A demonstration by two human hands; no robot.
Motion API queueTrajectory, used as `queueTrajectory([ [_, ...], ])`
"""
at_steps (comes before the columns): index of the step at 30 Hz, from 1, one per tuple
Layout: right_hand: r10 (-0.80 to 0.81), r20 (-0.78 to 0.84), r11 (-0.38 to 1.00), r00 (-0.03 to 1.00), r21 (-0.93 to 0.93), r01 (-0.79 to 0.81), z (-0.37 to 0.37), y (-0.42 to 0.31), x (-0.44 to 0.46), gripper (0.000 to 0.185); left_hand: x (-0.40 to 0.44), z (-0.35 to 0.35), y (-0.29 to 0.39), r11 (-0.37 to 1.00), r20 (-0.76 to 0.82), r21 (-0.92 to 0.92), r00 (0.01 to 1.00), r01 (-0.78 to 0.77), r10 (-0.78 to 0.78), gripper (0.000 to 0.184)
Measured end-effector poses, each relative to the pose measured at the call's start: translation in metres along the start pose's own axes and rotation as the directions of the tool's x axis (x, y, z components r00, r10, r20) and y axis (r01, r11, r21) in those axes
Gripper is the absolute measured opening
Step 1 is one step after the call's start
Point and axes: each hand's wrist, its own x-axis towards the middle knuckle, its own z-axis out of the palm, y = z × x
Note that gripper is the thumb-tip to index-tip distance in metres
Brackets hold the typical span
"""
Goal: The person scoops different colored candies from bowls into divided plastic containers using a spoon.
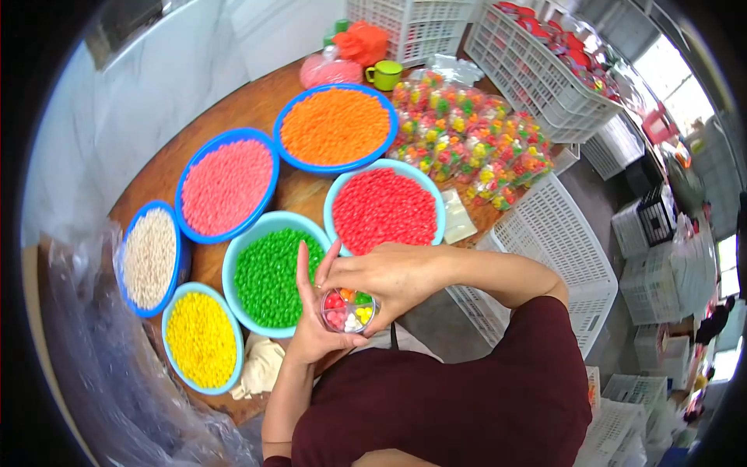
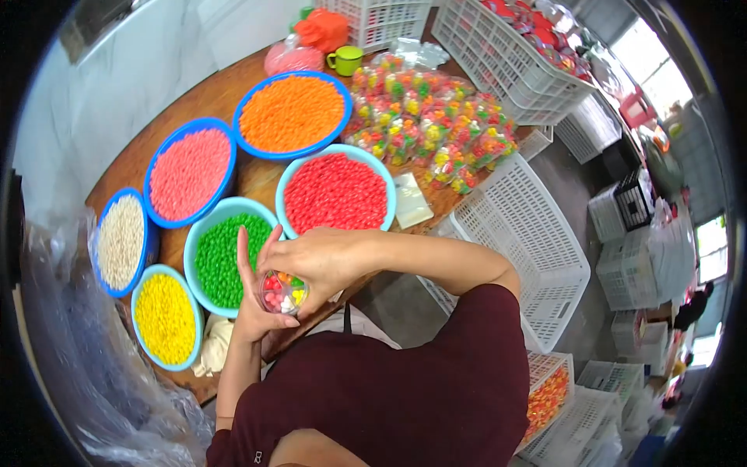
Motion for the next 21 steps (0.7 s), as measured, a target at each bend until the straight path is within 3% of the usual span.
queueTrajectory([
  [3,0.096,-0.072,0.993,0.993,-0.055,-0.100,-0.024,0.004,-0.020,0.065,0.011,0.016,0.006,0.986,-0.059,0.150,0.996,0.069,-0.061,0.141],
  [4,0.155,-0.146,0.974,0.977,-0.142,-0.175,-0.033,0.019,-0.028,0.061,0.014,0.018,0.006,0.973,-0.095,0.209,0.993,0.094,-0.075,0.139],
  [5,0.092,-0.356,0.963,0.930,-0.206,-0.174,-0.039,0.044,-0.037,0.060,0.015,0.018,0.004,0.952,-0.076,0.304,0.997,0.031,-0.008,0.122],
  [6,0.234,-0.414,0.917,0.880,-0.207,-0.341,-0.069,0.046,-0.050,0.061,0.013,0.016,0.004,0.940,-0.106,0.333,0.994,0.075,-0.041,0.115],
  [7,0.209,-0.537,0.889,0.817,-0.244,-0.388,-0.093,0.063,-0.066,0.063,0.011,0.013,0.006,0.925,-0.138,0.361,0.988,0.118,-0.072,0.109],
  [8,0.273,-0.682,0.765,0.678,-0.273,-0.583,-0.115,0.073,-0.079,0.066,0.008,0.012,0.006,0.908,-0.170,0.387,0.980,0.161,-0.101,0.103],
  [9,0.272,-0.729,0.646,0.628,-0.345,-0.681,-0.143,0.109,-0.100,0.070,0.006,0.015,0.008,0.913,-0.213,0.375,0.974,0.159,-0.082,0.085],
  [10,0.338,-0.819,0.577,0.464,-0.209,-0.789,-0.167,0.123,-0.120,0.075,0.002,0.012,0.007,0.905,-0.234,0.391,0.969,0.165,-0.076,0.082],
  [11,0.230,-0.866,0.537,0.444,-0.267,-0.800,-0.192,0.160,-0.149,0.070,-0.004,0.005,0.006,0.898,-0.255,0.406,0.964,0.171,-0.068,0.080],
  [12,0.336,-0.891,0.466,0.304,-0.123,-0.876,-0.211,0.175,-0.170,0.072,-0.009,-0.001,0.006,0.890,-0.277,0.419,0.959,0.178,-0.061,0.077],
  [13,0.262,-0.927,0.402,0.269,-0.148,-0.904,-0.227,0.218,-0.200,0.072,-0.014,-0.004,0.007,0.884,-0.314,0.425,0.947,0.197,-0.061,0.074],
  [15,0.407,-0.906,0.230,0.117,-0.023,-0.973,-0.256,0.259,-0.237,0.076,-0.022,-0.009,0.008,0.872,-0.395,0.431,0.917,0.232,-0.049,0.069],
  [18,0.521,-0.846,0.191,0.111,-0.011,-0.982,-0.267,0.309,-0.283,0.082,-0.029,-0.014,0.012,0.883,-0.482,0.375,0.873,0.281,-0.073,0.065],
  [21,0.677,-0.721,0.270,0.149,0.055,-0.961,-0.273,0.332,-0.292,0.086,-0.032,-0.017,0.014,0.866,-0.545,0.383,0.836,0.323,-0.070,0.058],
])
